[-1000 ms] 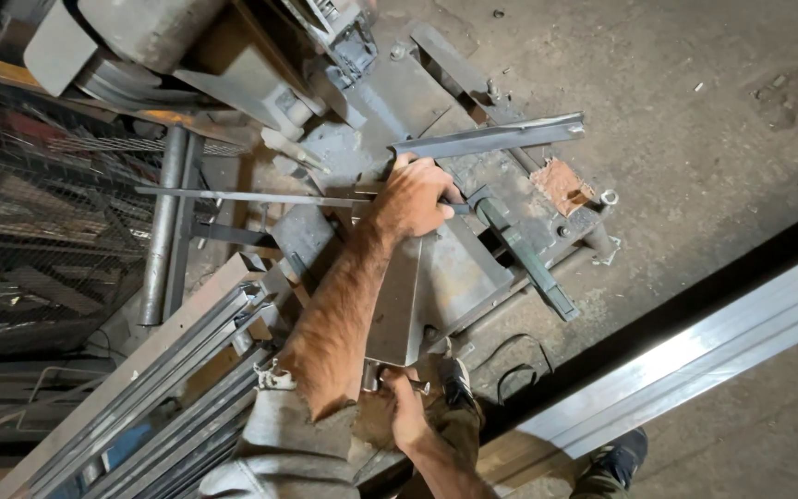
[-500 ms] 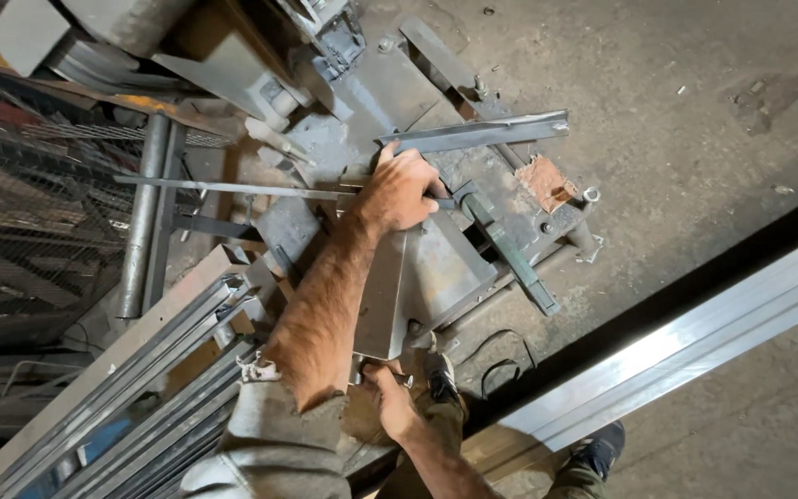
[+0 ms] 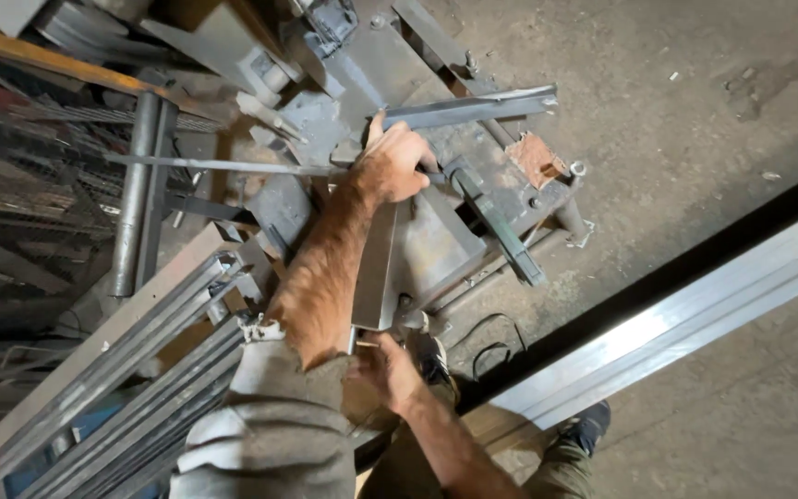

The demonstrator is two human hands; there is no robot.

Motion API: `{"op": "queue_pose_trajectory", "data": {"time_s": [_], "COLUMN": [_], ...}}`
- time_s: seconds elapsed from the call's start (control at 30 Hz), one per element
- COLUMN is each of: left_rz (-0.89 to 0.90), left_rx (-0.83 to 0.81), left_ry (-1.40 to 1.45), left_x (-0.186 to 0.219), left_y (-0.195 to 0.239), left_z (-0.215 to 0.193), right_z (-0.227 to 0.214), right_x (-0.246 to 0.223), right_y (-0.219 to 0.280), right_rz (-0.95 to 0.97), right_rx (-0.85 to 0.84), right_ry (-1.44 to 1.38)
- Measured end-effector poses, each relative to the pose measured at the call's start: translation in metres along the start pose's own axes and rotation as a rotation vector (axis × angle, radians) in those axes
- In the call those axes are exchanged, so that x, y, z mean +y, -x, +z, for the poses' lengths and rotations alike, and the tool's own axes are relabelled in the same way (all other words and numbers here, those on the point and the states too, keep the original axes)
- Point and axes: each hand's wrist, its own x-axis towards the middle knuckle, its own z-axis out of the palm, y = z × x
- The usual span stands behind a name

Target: Cutting metal bars using a chop saw and organizing them on a metal rack.

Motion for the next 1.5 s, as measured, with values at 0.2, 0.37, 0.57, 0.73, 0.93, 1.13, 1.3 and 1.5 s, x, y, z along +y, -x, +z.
{"op": "queue_pose_trajectory", "data": {"time_s": [0.2,0.37,0.57,0.73,0.93,1.13,1.3,1.5], "left_rz": [-0.136,-0.243,-0.223,-0.158,-0.829,-1.211,-1.25,-1.202], "left_rx": [-0.134,-0.217,-0.131,0.459,0.823,1.078,1.112,1.201], "left_ry": [-0.042,-0.07,-0.041,0.022,-0.026,0.551,0.667,1.333], "left_x": [0.023,0.029,0.047,0.117,0.14,0.108,0.085,0.105], "left_y": [-0.01,-0.015,0.005,0.062,0.193,0.218,0.237,0.234], "left_z": [-0.018,-0.025,-0.024,-0.077,-0.083,-0.041,-0.025,-0.03], "right_z": [-0.01,0.013,0.0,0.013,-0.001,0.027,0.02,0.005], "right_x": [-0.035,-0.048,-0.046,-0.073,-0.084,-0.101,-0.095,-0.089], "right_y": [0.046,0.053,0.05,0.057,0.045,0.065,0.055,0.045], "right_rz": [-0.471,-0.708,-0.344,-0.296,-0.186,-0.286,-0.437,-0.427], "right_rx": [0.175,0.082,0.207,0.124,0.138,0.102,0.153,0.163], "right_ry": [0.833,1.08,1.021,1.055,1.074,1.339,1.631,1.665]}}
